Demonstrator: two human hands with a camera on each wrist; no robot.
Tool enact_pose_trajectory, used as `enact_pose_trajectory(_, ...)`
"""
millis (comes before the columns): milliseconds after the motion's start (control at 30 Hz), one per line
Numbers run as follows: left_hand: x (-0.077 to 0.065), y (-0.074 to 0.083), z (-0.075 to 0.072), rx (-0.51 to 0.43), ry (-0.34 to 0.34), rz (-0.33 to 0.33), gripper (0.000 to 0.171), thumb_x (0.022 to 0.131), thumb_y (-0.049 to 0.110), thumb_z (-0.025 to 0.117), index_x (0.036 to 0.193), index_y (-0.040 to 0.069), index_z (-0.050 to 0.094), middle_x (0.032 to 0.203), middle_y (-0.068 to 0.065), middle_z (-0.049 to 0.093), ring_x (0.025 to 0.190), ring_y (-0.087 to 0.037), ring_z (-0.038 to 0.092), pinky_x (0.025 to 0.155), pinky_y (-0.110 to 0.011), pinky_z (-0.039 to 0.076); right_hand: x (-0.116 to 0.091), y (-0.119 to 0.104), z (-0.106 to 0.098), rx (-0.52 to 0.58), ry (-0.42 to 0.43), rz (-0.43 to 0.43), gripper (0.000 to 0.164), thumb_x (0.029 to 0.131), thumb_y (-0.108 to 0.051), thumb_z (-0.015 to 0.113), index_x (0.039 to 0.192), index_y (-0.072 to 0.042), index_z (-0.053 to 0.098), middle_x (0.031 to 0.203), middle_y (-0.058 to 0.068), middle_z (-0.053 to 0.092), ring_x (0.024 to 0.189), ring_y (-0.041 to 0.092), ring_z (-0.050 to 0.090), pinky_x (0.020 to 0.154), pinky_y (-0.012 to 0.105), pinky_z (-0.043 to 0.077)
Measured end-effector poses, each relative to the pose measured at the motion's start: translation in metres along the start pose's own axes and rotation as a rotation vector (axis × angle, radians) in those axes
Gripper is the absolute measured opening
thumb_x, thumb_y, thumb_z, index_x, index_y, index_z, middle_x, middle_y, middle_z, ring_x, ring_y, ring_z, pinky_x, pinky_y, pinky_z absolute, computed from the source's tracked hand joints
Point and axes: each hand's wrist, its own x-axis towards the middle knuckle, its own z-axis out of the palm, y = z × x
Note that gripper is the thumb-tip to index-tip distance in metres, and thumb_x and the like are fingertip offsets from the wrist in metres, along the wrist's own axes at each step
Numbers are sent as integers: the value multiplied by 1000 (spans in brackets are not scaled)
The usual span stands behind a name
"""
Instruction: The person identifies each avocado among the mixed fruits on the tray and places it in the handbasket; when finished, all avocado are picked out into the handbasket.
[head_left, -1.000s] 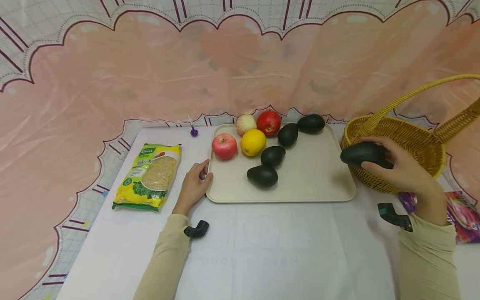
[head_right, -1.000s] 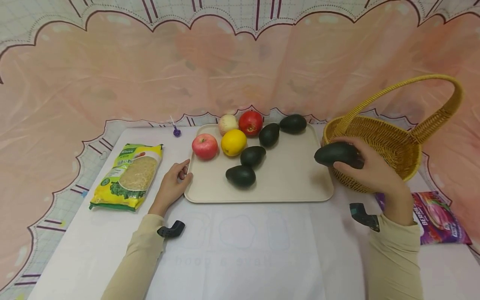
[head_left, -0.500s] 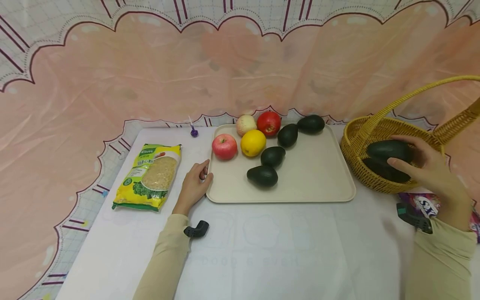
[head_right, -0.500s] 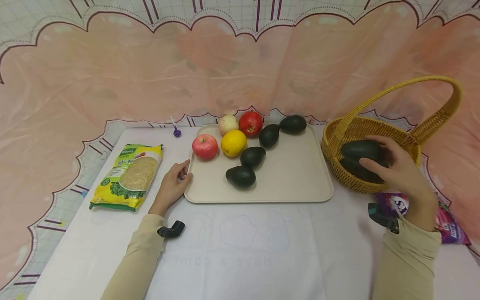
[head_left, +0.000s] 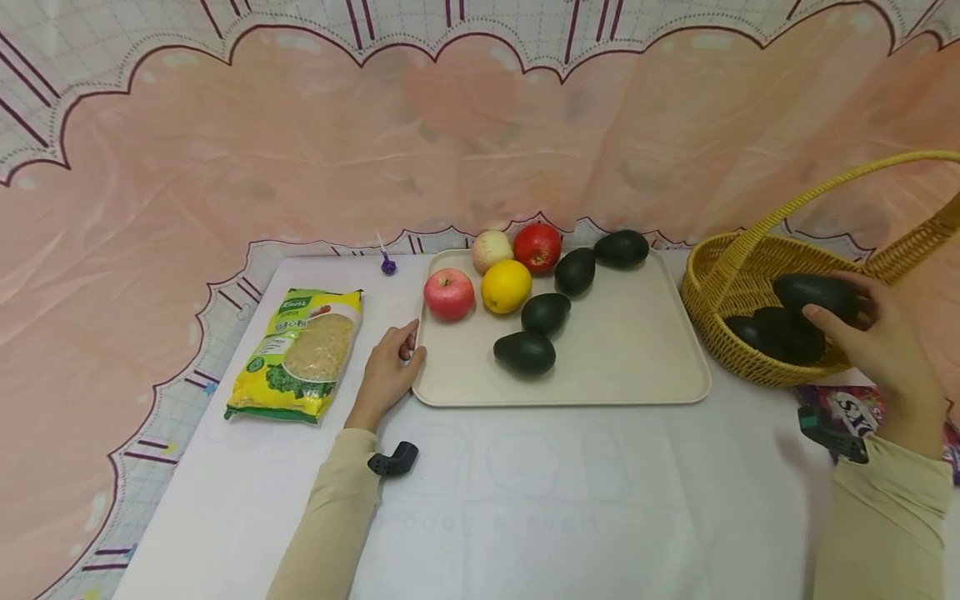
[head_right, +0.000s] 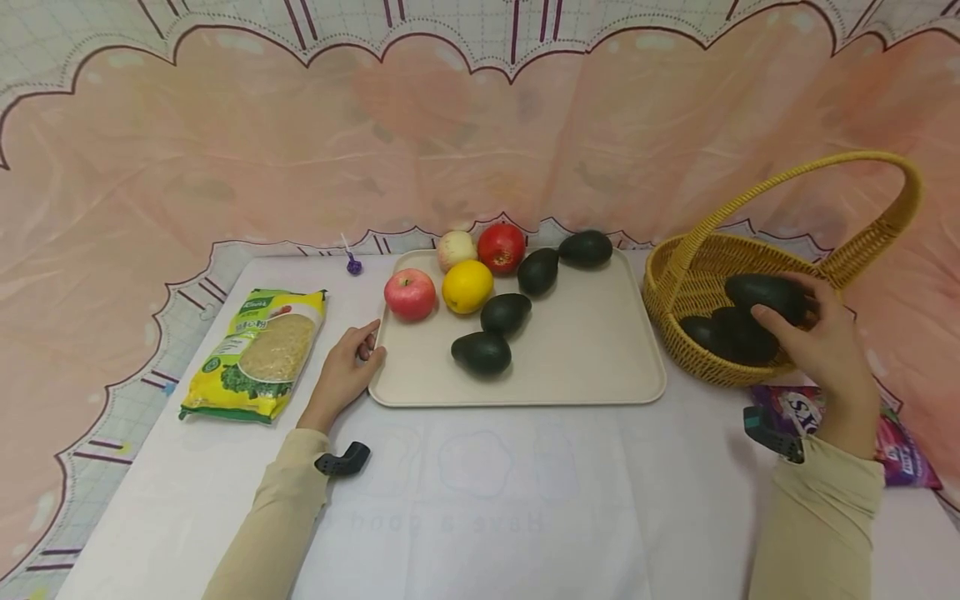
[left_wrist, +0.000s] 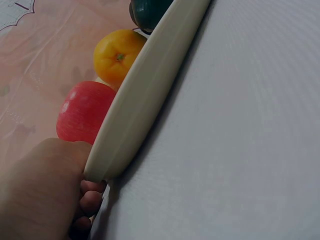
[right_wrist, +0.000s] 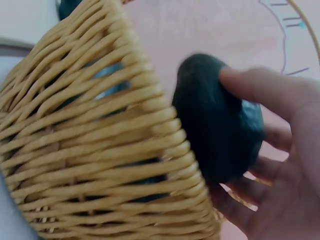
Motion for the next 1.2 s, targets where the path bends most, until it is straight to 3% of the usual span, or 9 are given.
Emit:
enact_pose_trajectory(33, 0, 0, 0, -4, 1, -1, 45, 90, 17, 58, 133, 3, 52, 88, -6, 49, 77, -17, 45, 73, -31, 32, 1, 2, 0, -7, 14, 19, 69, 89, -35, 61, 148, -30, 25, 131, 8, 39, 95, -1, 41, 63, 0, 38)
enact_pose_trajectory(167, 0, 1, -1, -8, 0, 0, 44, 90, 16, 57, 132, 2, 52, 87, -7, 49, 77, -19, 45, 73, -31, 31, 5, 6, 2, -59, 48, 102, 72, 89, -43, 58, 149, -32, 22, 144, 13, 34, 111, 22, 44, 87, 18, 48)
enact_pose_trajectory(267, -1, 1, -2, -3, -4, -3, 44, 90, 17, 57, 132, 2, 52, 87, -7, 48, 77, -19, 45, 74, -32, 31, 8, 8, 5, -85, 75, 145, 72, 89, -47, 56, 150, -33, 20, 150, 16, 27, 121, 34, 36, 103, 37, 41)
enact_pose_trajectory(367, -1, 1, -3, 2, -6, -7, 45, 90, 17, 57, 132, 3, 52, 87, -7, 48, 77, -19, 44, 74, -32, 30, 11, 10, 7, -64, 115, 162, 72, 89, -45, 57, 150, -31, 20, 151, 17, 26, 124, 35, 34, 108, 48, 34)
enact_pose_trajectory(500, -1, 0, -2, -5, 0, -1, 44, 90, 17, 57, 132, 2, 52, 87, -7, 48, 77, -19, 44, 73, -32, 31, 14, 11, 8, -72, 144, 167, 75, 90, -42, 55, 152, -21, 19, 153, 21, 21, 132, 43, 29, 109, 57, 26)
enact_pose_trajectory(667, -1, -2, -1, -4, 5, 13, 46, 90, 16, 57, 133, 2, 51, 88, -6, 49, 78, -18, 45, 74, -31, 31, 17, 14, 10, -118, 183, 134, 75, 90, -39, 54, 149, -6, 22, 150, 27, 24, 131, 50, 29, 108, 61, 24)
enact_pose_trajectory(933, -1, -1, -1, -6, -8, 10, 45, 91, 17, 57, 134, 3, 51, 88, -7, 49, 78, -18, 44, 74, -32, 31, 21, 21, 18, -180, 251, 102, 71, 91, -31, 55, 149, -6, 23, 150, 26, 22, 133, 51, 26, 109, 62, 20)
enact_pose_trajectory(1200, 0, -1, -1, -14, 1, 12, 46, 91, 17, 57, 134, 3, 51, 88, -7, 49, 78, -18, 44, 73, -31, 32, 25, 20, 16, -270, 158, 113, 65, 95, -33, 48, 147, -1, 25, 146, 33, 24, 131, 54, 23, 106, 66, 17)
